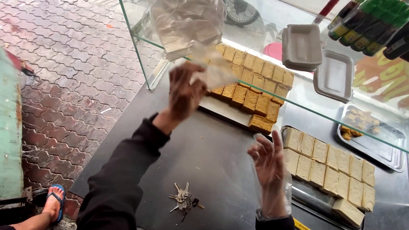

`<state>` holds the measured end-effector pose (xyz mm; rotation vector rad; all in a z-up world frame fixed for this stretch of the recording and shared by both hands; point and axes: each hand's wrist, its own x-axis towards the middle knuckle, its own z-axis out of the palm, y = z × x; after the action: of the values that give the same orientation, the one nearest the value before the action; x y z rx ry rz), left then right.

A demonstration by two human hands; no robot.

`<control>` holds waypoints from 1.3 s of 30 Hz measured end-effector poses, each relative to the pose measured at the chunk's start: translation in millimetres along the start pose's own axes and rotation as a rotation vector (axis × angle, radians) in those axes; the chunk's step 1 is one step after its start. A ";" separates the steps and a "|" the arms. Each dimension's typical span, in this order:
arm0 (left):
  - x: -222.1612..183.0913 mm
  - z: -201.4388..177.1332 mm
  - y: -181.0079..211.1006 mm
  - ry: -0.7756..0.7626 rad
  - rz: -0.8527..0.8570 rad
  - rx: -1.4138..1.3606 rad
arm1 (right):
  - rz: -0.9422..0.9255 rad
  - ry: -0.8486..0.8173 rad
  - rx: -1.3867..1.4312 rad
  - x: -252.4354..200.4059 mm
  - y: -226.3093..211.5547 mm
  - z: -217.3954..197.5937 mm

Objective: Trimming stems from small eggplants and packaging food blocks for a customer at a food stall.

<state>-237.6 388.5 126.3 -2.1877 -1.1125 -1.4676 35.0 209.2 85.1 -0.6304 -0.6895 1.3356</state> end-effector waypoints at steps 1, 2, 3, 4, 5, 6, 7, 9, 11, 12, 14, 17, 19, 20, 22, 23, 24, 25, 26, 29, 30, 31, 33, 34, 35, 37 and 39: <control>-13.8 -8.9 25.9 -0.092 -0.020 -0.204 | -0.025 -0.047 -0.140 4.9 -2.2 14.0; -23.5 -17.7 44.8 -0.099 -0.017 -0.214 | -0.028 -0.035 -0.139 16.0 4.6 13.9; -33.4 -26.5 63.9 -0.242 -0.273 -0.498 | -0.075 -0.163 -0.161 27.2 11.1 12.7; -45.0 -34.8 84.9 -0.394 -0.532 -0.783 | -0.123 -0.284 -0.186 35.8 16.8 9.4; -66.1 -22.3 87.2 -0.408 -0.533 -0.795 | -0.124 -0.267 -0.189 31.6 22.1 3.3; -86.4 -9.6 90.5 -0.378 -0.740 -0.973 | -0.099 -0.209 -0.239 27.9 25.8 -3.0; -106.7 2.6 94.6 -0.343 -0.953 -1.146 | -0.073 -0.151 -0.288 23.7 29.1 -9.3; -116.2 4.2 99.4 -0.302 -1.040 -1.182 | -0.041 -0.066 -0.360 19.1 34.8 -18.5; -131.1 4.4 103.4 -0.251 -1.142 -1.207 | 0.009 0.013 -0.429 9.5 39.6 -27.1; -138.6 5.6 102.7 -0.217 -1.205 -1.306 | 0.056 0.083 -0.493 5.1 41.7 -30.5; -147.6 2.7 106.9 -0.185 -1.271 -1.404 | 0.105 0.159 -0.556 -5.8 38.7 -36.1; -152.7 -1.8 129.8 -0.393 -1.506 -1.762 | 0.130 0.028 -0.803 -24.5 19.3 -44.3; -153.0 3.9 154.8 -0.797 -1.501 -1.809 | 0.162 -0.194 -1.171 -33.4 -0.2 -49.5; -153.2 4.6 166.0 -0.800 -1.499 -1.813 | 0.162 -0.190 -1.174 -38.6 -8.6 -49.9; -152.9 6.8 189.7 -0.840 -1.314 -1.593 | -0.060 -0.177 -1.406 -48.5 -26.8 -51.6; -161.2 17.4 197.2 -0.840 -1.311 -1.597 | -0.062 -0.175 -1.409 -53.1 -38.2 -59.5; -171.8 27.0 207.1 -0.693 -1.354 -1.532 | -0.044 -0.100 -1.301 -59.4 -49.7 -68.6; -182.4 36.8 217.6 -0.546 -1.391 -1.463 | -0.026 -0.025 -1.192 -65.8 -61.5 -77.9; -177.8 34.3 225.2 -0.545 -1.392 -1.462 | -0.025 -0.027 -1.192 -75.1 -70.3 -87.5; -172.5 32.4 259.1 -0.192 -1.459 -1.926 | 0.101 0.218 -0.865 -103.0 -95.0 -133.0; -172.8 34.9 274.8 -0.289 -1.488 -2.051 | 0.146 0.144 -0.734 -109.5 -102.4 -156.5; -173.4 37.1 290.0 -0.391 -1.512 -2.177 | 0.189 0.072 -0.602 -116.2 -109.3 -179.6; -190.4 45.7 326.5 -0.570 -1.418 -2.236 | 0.191 0.058 -0.599 -120.3 -115.8 -204.9; -197.1 50.4 341.8 -0.758 -1.300 -2.282 | 0.180 0.044 -0.594 -119.4 -117.8 -216.0; -203.5 52.3 350.1 -0.749 -1.303 -2.282 | 0.185 0.040 -0.595 -123.8 -123.8 -227.1; -216.3 55.4 367.4 -0.668 -1.242 -2.066 | 0.211 0.066 -0.604 -133.7 -136.2 -249.3; -213.6 53.0 389.5 -0.637 -1.340 -1.882 | 0.268 0.059 -0.613 -142.5 -149.1 -264.4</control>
<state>40.4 67.8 -15.2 -3.1362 -2.0451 -3.6420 317.4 43.5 12.6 -1.2854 -1.0014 1.3401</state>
